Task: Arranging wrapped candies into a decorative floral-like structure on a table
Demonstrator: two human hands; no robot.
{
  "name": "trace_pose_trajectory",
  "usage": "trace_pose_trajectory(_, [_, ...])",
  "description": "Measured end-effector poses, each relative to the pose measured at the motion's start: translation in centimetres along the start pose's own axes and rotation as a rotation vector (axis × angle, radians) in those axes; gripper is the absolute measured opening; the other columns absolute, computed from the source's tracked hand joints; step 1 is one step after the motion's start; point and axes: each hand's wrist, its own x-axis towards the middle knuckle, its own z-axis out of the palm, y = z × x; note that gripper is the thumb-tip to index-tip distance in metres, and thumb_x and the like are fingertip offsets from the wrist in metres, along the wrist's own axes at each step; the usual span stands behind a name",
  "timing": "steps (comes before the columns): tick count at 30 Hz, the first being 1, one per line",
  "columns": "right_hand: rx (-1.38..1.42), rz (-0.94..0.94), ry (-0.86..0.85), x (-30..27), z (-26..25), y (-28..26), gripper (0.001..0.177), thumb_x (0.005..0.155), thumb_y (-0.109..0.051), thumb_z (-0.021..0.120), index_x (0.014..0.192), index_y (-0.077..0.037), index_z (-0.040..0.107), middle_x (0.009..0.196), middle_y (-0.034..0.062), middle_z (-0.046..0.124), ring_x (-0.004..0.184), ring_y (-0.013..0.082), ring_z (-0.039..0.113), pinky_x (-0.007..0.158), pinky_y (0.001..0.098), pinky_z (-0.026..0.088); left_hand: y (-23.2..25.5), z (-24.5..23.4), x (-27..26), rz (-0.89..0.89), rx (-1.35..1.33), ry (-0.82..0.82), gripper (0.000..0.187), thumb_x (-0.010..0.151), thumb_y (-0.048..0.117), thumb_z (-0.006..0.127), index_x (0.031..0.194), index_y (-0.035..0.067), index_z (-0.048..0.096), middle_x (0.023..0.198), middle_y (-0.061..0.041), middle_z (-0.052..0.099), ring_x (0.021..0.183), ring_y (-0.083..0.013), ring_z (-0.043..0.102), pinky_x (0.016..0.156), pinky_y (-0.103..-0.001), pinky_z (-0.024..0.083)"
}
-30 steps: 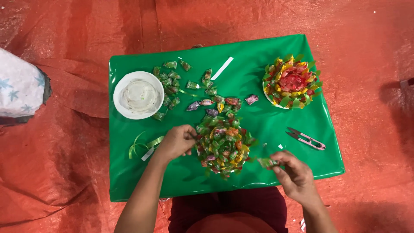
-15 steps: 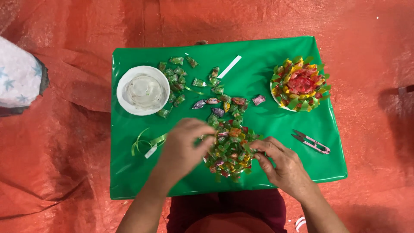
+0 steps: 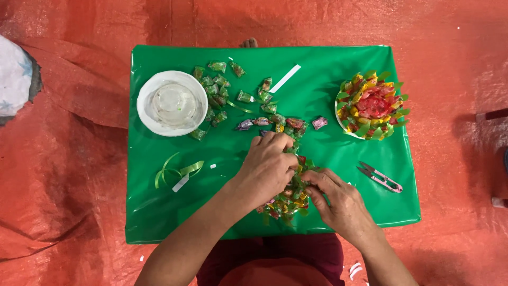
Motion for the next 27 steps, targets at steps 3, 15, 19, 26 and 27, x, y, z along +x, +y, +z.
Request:
trace_pose_trajectory(3, [-0.003,-0.011,-0.014,0.3,0.3,0.0,0.021,0.102,-0.019,0.057,0.122,-0.015,0.063,0.115,0.0045,0.068,0.083,0.0225,0.069,0.071,0.0363,0.053,-0.1,0.1,0.0,0.006,0.015,0.021,0.008,0.091,0.025,0.079,0.086,0.018,0.079,0.120,-0.006,0.056,0.113,-0.0344,0.051,0.091,-0.056,0.041])
trace_pose_trajectory(15, [-0.052,-0.050,-0.038,0.9,1.0,0.3,0.025,0.100,-0.016,0.059,0.125,-0.017,0.065,0.112,0.0027,0.070,0.092,0.0225,0.072,0.069,0.0354,0.056,-0.5,0.4,0.0,-0.003,0.018,0.015,0.008,0.092,0.025,0.077,0.087,0.020,0.081,0.116,-0.004,0.059,0.110,-0.0334,0.053,0.088,-0.056,0.042])
trace_pose_trajectory(19, [-0.100,-0.087,-0.071,0.9,0.8,0.4,0.027,0.103,-0.024,0.055,0.127,-0.018,0.066,0.102,0.0028,0.065,0.086,0.0238,0.068,0.068,0.0373,0.054,-0.4,0.1,0.1,-0.017,0.008,0.010,0.010,0.093,0.025,0.075,0.086,0.021,0.081,0.112,-0.003,0.059,0.108,-0.0317,0.053,0.089,-0.053,0.042])
trace_pose_trajectory(26, [-0.166,-0.101,0.034,0.7,0.0,-0.5,0.016,0.098,-0.025,0.065,0.109,-0.014,0.069,0.099,0.0032,0.067,0.084,0.0217,0.068,0.065,0.0362,0.054,-0.3,0.5,0.0,-0.031,-0.003,-0.001,0.009,0.090,0.023,0.075,0.096,0.022,0.081,0.116,-0.003,0.060,0.111,-0.0339,0.053,0.091,-0.056,0.041])
trace_pose_trajectory(27, [-0.166,-0.098,0.034,0.7,0.3,-0.3,0.016,0.098,-0.025,0.065,0.109,-0.014,0.069,0.099,0.0032,0.067,0.084,0.0217,0.068,0.065,0.0362,0.054,-0.4,0.5,-0.1,-0.030,-0.005,-0.002,0.009,0.090,0.023,0.075,0.096,0.022,0.081,0.116,-0.003,0.060,0.111,-0.0339,0.053,0.091,-0.056,0.041])
